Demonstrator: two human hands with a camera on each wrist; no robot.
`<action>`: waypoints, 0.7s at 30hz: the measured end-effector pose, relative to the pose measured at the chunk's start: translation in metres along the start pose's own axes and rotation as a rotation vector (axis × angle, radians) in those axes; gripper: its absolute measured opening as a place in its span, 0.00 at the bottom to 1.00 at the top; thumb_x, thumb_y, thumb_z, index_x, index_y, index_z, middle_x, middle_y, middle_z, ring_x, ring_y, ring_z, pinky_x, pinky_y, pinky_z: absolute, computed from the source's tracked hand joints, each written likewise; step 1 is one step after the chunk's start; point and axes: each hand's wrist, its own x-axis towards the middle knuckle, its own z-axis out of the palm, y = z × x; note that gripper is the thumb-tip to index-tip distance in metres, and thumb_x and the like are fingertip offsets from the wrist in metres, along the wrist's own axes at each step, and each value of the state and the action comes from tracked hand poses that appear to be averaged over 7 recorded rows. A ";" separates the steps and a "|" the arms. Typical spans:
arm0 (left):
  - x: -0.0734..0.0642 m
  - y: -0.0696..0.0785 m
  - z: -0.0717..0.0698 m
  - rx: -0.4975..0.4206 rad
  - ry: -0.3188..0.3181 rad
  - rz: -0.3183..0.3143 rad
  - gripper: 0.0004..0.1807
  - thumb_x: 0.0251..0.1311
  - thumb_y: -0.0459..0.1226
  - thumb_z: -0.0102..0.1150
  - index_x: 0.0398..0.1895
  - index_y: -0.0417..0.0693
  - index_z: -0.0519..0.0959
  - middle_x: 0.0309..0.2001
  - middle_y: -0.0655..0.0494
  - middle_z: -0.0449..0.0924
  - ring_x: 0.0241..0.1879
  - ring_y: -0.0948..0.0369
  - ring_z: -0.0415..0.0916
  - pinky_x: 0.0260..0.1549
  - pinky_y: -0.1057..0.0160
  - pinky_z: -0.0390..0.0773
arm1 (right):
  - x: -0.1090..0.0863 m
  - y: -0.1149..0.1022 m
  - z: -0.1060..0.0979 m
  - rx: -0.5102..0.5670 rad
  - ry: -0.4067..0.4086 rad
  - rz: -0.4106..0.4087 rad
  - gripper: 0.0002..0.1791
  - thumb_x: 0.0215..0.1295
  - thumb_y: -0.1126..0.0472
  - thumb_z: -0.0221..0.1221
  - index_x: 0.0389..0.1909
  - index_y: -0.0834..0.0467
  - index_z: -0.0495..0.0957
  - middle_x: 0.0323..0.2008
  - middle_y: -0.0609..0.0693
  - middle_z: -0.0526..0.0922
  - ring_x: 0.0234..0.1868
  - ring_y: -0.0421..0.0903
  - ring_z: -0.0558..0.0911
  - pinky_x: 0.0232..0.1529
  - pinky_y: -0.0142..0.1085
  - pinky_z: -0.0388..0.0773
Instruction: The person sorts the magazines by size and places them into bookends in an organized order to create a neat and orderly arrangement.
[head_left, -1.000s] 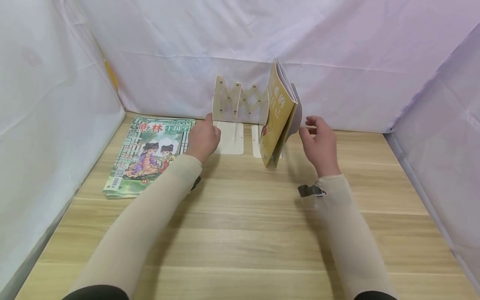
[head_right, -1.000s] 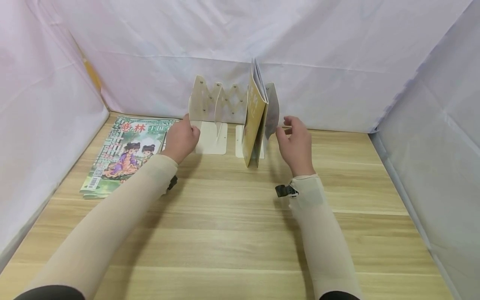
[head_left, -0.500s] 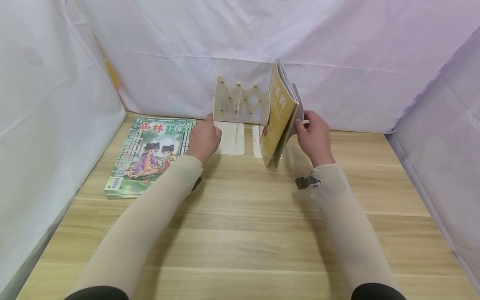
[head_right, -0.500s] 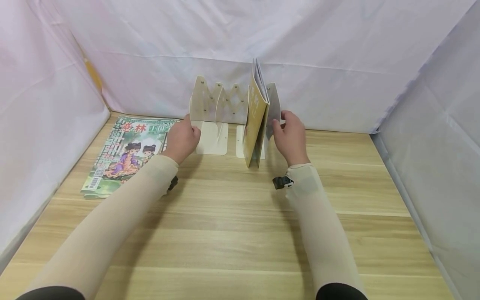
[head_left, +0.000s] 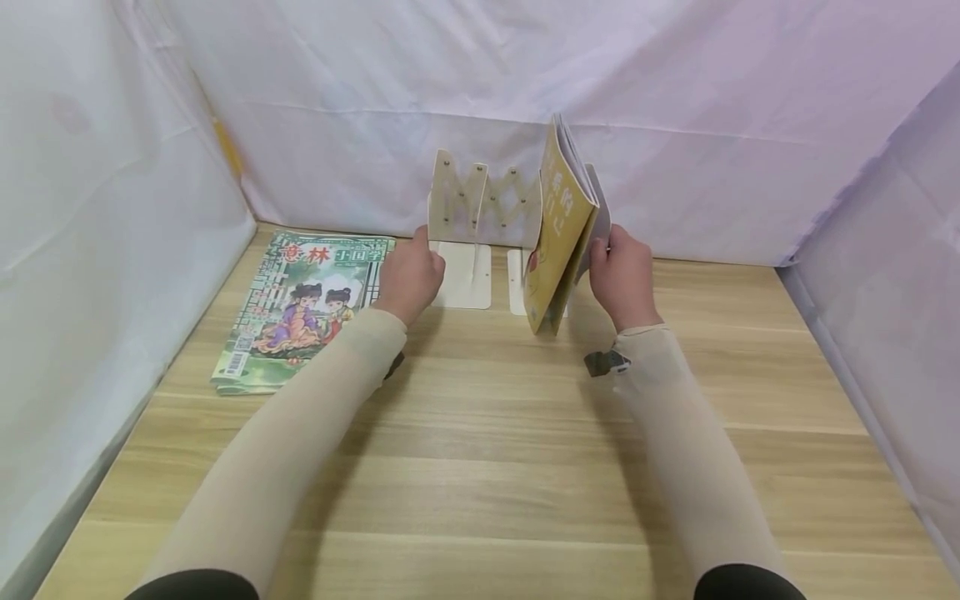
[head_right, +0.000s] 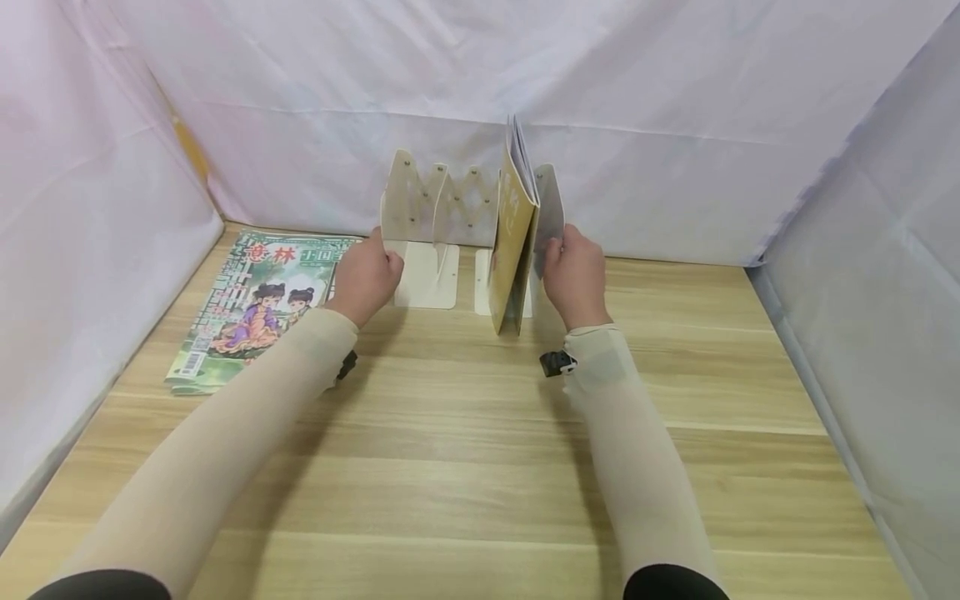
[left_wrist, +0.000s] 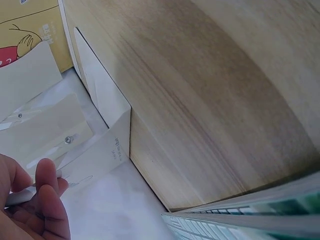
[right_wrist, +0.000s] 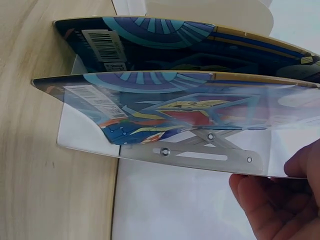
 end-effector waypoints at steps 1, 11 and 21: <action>0.000 0.001 -0.001 -0.002 -0.004 0.001 0.23 0.67 0.36 0.44 0.63 0.37 0.69 0.26 0.46 0.77 0.22 0.52 0.73 0.20 0.53 0.74 | 0.000 0.000 0.000 -0.001 0.001 0.004 0.17 0.73 0.62 0.43 0.35 0.68 0.77 0.28 0.63 0.82 0.26 0.57 0.78 0.26 0.46 0.71; -0.004 -0.002 -0.008 -0.050 -0.081 0.033 0.30 0.66 0.38 0.49 0.70 0.38 0.62 0.27 0.49 0.76 0.22 0.53 0.72 0.19 0.54 0.71 | -0.001 -0.003 0.003 0.001 -0.011 0.001 0.18 0.73 0.63 0.42 0.37 0.70 0.77 0.30 0.66 0.82 0.29 0.60 0.80 0.31 0.51 0.75; -0.018 -0.009 -0.032 -0.049 -0.236 0.083 0.41 0.66 0.43 0.50 0.77 0.37 0.48 0.58 0.41 0.77 0.33 0.50 0.76 0.35 0.49 0.77 | -0.002 -0.002 0.002 -0.022 0.028 -0.026 0.16 0.72 0.63 0.41 0.29 0.67 0.72 0.24 0.65 0.77 0.25 0.62 0.75 0.31 0.53 0.72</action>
